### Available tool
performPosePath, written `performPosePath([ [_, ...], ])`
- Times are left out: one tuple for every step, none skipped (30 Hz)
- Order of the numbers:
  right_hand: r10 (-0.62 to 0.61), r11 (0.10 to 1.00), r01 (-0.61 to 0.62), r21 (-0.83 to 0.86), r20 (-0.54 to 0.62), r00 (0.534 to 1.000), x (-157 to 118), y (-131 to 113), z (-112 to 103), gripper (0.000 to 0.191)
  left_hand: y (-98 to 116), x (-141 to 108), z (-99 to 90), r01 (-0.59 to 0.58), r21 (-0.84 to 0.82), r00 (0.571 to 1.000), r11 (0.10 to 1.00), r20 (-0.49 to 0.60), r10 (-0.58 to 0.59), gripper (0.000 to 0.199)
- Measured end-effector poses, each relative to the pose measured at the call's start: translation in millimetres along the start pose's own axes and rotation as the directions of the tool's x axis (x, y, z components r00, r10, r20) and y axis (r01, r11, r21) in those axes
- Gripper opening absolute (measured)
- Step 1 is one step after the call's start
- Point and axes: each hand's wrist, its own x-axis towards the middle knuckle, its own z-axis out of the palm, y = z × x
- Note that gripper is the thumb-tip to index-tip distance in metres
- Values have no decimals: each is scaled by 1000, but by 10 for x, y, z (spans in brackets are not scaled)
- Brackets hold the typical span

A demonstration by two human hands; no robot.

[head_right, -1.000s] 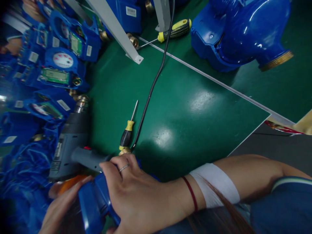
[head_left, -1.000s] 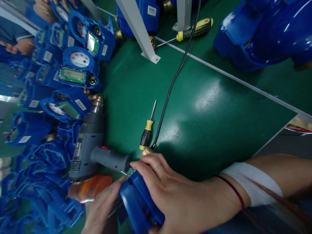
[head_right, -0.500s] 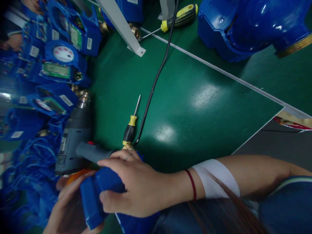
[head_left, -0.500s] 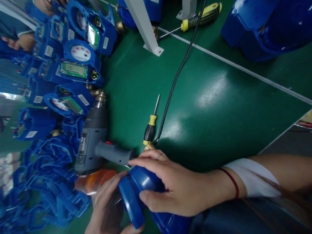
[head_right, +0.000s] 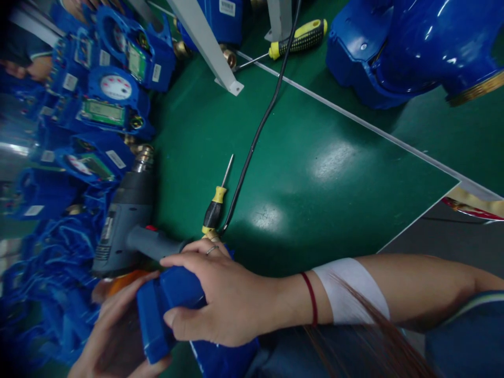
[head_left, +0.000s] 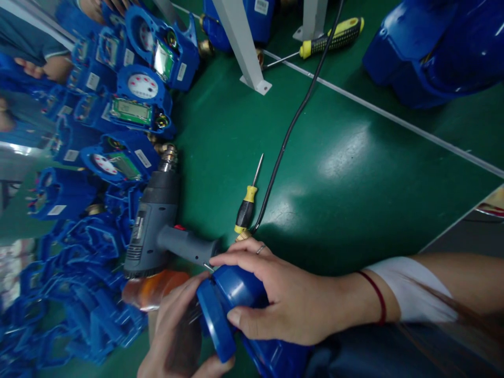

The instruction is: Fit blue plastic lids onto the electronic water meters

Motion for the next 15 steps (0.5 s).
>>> performPosePath([
  [3,1000,-3,-3,11,1000,4,-4,-10,64,-33,-5,-4,-41,-23,999,999,22,41,73],
  [4,1000,-4,-2,25,1000,8,-6,-23,64,-69,-8,-10,-83,-40,995,996,50,85,75],
  [-2,1000,2,2,43,999,12,-6,-39,64,-105,-9,-17,-120,-52,990,991,71,123,77],
  [-9,1000,9,8,61,998,15,-4,-56,65,-137,-7,-25,-144,-54,985,988,84,148,79],
  [-15,1000,13,17,78,997,18,-2,-73,66,-162,-4,-33,-161,-57,982,985,95,166,80],
  [-19,1000,17,24,90,996,21,0,-87,67,-178,-1,-39,-165,-64,980,984,101,171,81],
  [-17,999,14,31,96,995,23,0,-98,67,-185,3,-45,-154,-72,981,985,105,161,81],
  [-12,999,8,37,99,995,25,-1,-105,68,-184,5,-49,-146,-83,983,986,100,154,81],
  [-5,999,1,43,98,995,27,-5,-108,69,-176,7,-52,-139,-94,985,986,90,148,81],
  [7,999,-12,49,95,995,31,-11,-107,69,-164,8,-54,-128,-108,987,986,83,137,81],
  [24,998,-29,56,89,996,36,-18,-103,69,-148,8,-56,-114,-121,989,986,77,124,81],
  [49,996,-54,67,80,996,42,-27,-97,68,-132,8,-57,-87,-126,992,988,80,97,80],
  [79,993,-85,83,71,994,51,-36,-92,67,-117,7,-57,-66,-126,994,990,82,76,80],
  [111,988,-117,99,64,992,61,-44,-87,66,-104,7,-57,-48,-128,995,991,83,59,79],
  [143,982,-149,113,58,988,71,-51,-84,64,-95,6,-55,-30,-128,995,991,86,42,78],
])
